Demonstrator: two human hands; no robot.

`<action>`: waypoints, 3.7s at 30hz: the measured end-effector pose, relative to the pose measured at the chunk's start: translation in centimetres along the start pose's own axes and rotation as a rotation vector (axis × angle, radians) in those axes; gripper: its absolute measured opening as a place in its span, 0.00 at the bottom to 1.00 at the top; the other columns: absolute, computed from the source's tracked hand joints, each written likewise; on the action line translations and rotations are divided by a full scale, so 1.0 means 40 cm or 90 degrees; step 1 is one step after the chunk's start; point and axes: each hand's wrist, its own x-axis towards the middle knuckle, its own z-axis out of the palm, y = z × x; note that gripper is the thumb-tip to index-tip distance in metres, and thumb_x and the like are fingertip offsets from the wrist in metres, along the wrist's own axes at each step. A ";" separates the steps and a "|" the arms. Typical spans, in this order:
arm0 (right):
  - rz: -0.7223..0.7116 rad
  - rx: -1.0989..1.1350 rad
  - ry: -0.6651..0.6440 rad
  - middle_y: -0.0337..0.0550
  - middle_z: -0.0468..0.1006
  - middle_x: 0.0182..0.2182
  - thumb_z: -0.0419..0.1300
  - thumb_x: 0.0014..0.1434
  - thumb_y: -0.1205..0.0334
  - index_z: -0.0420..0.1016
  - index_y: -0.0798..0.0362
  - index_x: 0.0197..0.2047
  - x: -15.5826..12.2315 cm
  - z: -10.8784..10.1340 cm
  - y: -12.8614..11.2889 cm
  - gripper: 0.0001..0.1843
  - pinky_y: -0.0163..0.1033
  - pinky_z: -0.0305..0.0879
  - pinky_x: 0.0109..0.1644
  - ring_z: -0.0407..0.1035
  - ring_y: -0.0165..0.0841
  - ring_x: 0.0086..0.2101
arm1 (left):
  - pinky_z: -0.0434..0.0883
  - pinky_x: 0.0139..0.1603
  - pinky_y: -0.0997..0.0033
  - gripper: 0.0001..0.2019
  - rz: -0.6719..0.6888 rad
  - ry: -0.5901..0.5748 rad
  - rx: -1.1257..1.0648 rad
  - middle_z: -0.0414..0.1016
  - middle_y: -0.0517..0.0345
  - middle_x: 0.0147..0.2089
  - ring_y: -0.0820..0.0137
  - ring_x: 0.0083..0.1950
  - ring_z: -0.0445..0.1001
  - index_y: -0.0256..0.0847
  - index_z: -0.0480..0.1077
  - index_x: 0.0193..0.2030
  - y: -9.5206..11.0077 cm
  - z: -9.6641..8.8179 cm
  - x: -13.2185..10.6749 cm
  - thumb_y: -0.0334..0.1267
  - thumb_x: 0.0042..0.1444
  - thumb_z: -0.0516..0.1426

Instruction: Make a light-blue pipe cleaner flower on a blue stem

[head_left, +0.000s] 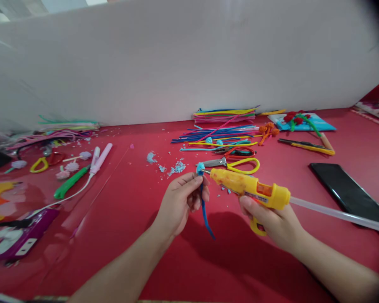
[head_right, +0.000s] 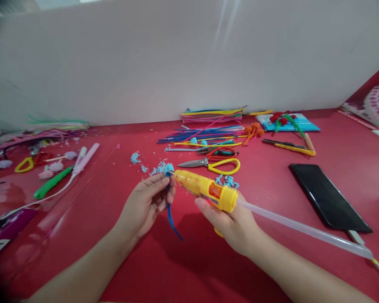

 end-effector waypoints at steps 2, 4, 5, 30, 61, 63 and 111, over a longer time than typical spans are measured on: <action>0.003 0.003 -0.003 0.34 0.61 0.17 0.54 0.57 0.53 0.61 0.51 0.22 0.000 0.000 0.003 0.16 0.30 0.54 0.18 0.55 0.25 0.18 | 0.49 0.14 0.82 0.09 0.001 0.000 -0.001 0.70 0.61 0.19 0.83 0.15 0.57 0.36 0.68 0.29 0.000 0.000 0.000 0.38 0.56 0.54; 0.005 0.003 -0.004 0.34 0.61 0.17 0.54 0.57 0.53 0.61 0.51 0.22 0.000 -0.001 0.005 0.16 0.30 0.54 0.18 0.56 0.25 0.18 | 0.49 0.14 0.82 0.09 -0.001 0.001 -0.001 0.70 0.61 0.19 0.83 0.15 0.57 0.36 0.68 0.29 0.000 0.001 0.000 0.38 0.56 0.54; 0.005 0.002 -0.005 0.34 0.61 0.17 0.54 0.57 0.53 0.61 0.51 0.22 0.001 -0.001 0.006 0.16 0.30 0.55 0.18 0.56 0.25 0.18 | 0.49 0.14 0.82 0.09 -0.002 0.002 -0.001 0.70 0.61 0.19 0.83 0.15 0.57 0.36 0.68 0.29 0.000 0.001 0.000 0.38 0.56 0.54; 0.076 0.038 -0.009 0.33 0.61 0.15 0.56 0.54 0.53 0.59 0.51 0.22 -0.003 0.005 0.009 0.16 0.29 0.55 0.17 0.53 0.24 0.16 | 0.50 0.15 0.82 0.08 -0.008 0.008 0.002 0.70 0.61 0.19 0.82 0.15 0.57 0.36 0.68 0.30 0.006 0.002 -0.001 0.38 0.56 0.53; -0.091 -0.390 -0.240 0.45 0.68 0.38 0.59 0.45 0.70 0.68 0.56 0.41 0.009 0.060 0.060 0.17 0.35 0.62 0.39 0.64 0.33 0.34 | 0.62 0.24 0.78 0.06 0.122 0.069 0.143 0.71 0.61 0.20 0.75 0.21 0.66 0.39 0.70 0.34 0.025 -0.004 -0.002 0.37 0.56 0.54; -0.130 -0.423 -0.262 0.46 0.68 0.38 0.60 0.47 0.66 0.69 0.57 0.42 0.010 0.065 0.060 0.17 0.38 0.62 0.43 0.63 0.35 0.38 | 0.64 0.25 0.78 0.05 0.128 0.072 0.152 0.70 0.62 0.19 0.75 0.22 0.67 0.39 0.69 0.35 0.027 -0.002 -0.003 0.37 0.56 0.54; 0.069 0.179 -0.059 0.33 0.72 0.25 0.55 0.53 0.71 0.62 0.52 0.35 0.044 0.023 0.037 0.07 0.31 0.64 0.30 0.67 0.25 0.26 | 0.52 0.12 0.84 0.09 -0.101 -0.146 0.067 0.70 0.61 0.19 0.82 0.12 0.57 0.38 0.66 0.36 -0.030 0.034 -0.009 0.41 0.59 0.50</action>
